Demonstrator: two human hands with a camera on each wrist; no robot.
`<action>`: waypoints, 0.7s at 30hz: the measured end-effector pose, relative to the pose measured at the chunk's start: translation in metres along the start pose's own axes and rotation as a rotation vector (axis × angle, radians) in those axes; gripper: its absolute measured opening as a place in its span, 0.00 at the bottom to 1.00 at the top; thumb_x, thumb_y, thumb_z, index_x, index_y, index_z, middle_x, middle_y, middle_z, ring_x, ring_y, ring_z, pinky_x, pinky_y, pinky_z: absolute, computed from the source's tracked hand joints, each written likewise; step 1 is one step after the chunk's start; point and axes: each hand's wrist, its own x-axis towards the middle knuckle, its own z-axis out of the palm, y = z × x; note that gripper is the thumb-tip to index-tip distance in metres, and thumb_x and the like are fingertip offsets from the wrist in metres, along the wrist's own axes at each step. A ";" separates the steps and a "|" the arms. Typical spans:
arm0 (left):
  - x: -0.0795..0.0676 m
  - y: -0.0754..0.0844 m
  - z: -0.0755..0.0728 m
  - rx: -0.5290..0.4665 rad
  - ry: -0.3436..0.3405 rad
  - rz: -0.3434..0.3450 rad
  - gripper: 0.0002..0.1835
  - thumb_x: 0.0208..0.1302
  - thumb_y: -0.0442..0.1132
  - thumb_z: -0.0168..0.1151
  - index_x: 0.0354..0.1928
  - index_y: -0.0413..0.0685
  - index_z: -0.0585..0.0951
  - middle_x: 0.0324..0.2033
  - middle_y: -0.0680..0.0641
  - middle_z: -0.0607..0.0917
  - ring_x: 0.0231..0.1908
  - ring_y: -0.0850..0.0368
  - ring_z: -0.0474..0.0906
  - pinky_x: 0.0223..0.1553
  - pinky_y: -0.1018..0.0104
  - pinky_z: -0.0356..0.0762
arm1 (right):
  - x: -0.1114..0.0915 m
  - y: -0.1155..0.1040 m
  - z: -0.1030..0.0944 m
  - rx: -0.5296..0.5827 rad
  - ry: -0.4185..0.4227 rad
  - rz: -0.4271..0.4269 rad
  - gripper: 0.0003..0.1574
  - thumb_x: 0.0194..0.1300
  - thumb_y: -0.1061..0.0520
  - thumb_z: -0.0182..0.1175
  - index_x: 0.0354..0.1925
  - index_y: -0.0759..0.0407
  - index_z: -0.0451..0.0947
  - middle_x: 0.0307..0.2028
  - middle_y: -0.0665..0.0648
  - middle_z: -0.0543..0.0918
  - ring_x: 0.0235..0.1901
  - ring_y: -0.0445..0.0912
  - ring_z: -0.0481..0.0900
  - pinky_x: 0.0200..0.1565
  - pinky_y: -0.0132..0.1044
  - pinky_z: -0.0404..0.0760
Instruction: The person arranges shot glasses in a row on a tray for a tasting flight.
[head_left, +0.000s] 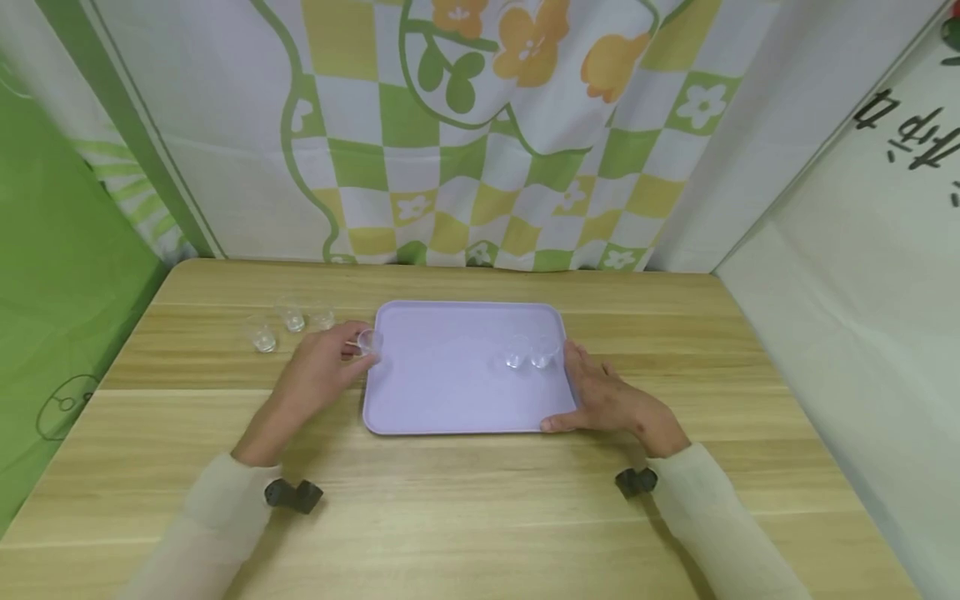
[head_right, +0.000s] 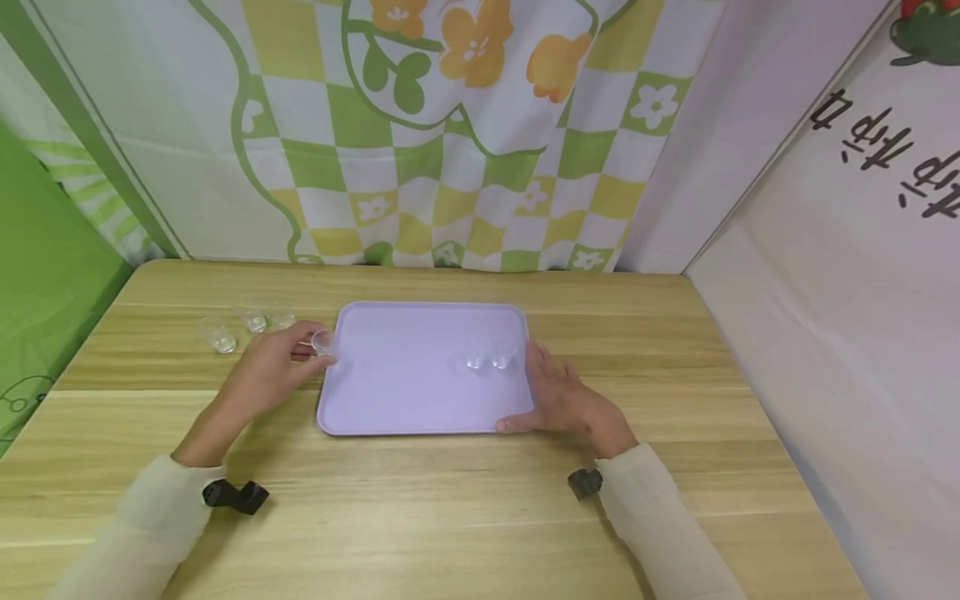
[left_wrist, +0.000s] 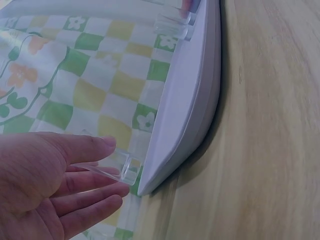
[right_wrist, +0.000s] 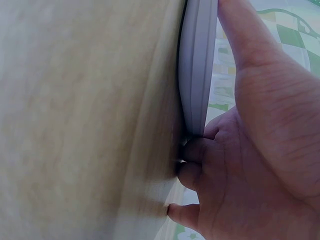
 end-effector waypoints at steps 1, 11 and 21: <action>0.001 0.000 0.001 -0.003 -0.004 -0.003 0.21 0.67 0.37 0.71 0.58 0.35 0.80 0.50 0.33 0.86 0.42 0.39 0.88 0.44 0.47 0.87 | 0.000 0.000 0.000 0.000 -0.001 0.000 0.87 0.57 0.24 0.69 0.78 0.74 0.26 0.79 0.74 0.35 0.78 0.66 0.33 0.72 0.71 0.37; 0.007 0.009 0.012 -0.023 -0.035 -0.016 0.23 0.67 0.38 0.71 0.60 0.35 0.79 0.51 0.33 0.86 0.44 0.39 0.87 0.45 0.46 0.86 | 0.000 0.000 -0.001 0.002 -0.003 -0.002 0.88 0.57 0.25 0.70 0.78 0.75 0.26 0.79 0.74 0.35 0.78 0.66 0.33 0.72 0.71 0.37; 0.014 0.015 0.024 -0.054 -0.047 -0.004 0.20 0.66 0.37 0.72 0.56 0.38 0.81 0.49 0.35 0.87 0.44 0.41 0.88 0.43 0.49 0.87 | 0.001 0.000 -0.001 0.003 -0.008 0.003 0.87 0.57 0.25 0.70 0.78 0.74 0.26 0.79 0.74 0.35 0.78 0.66 0.33 0.72 0.71 0.37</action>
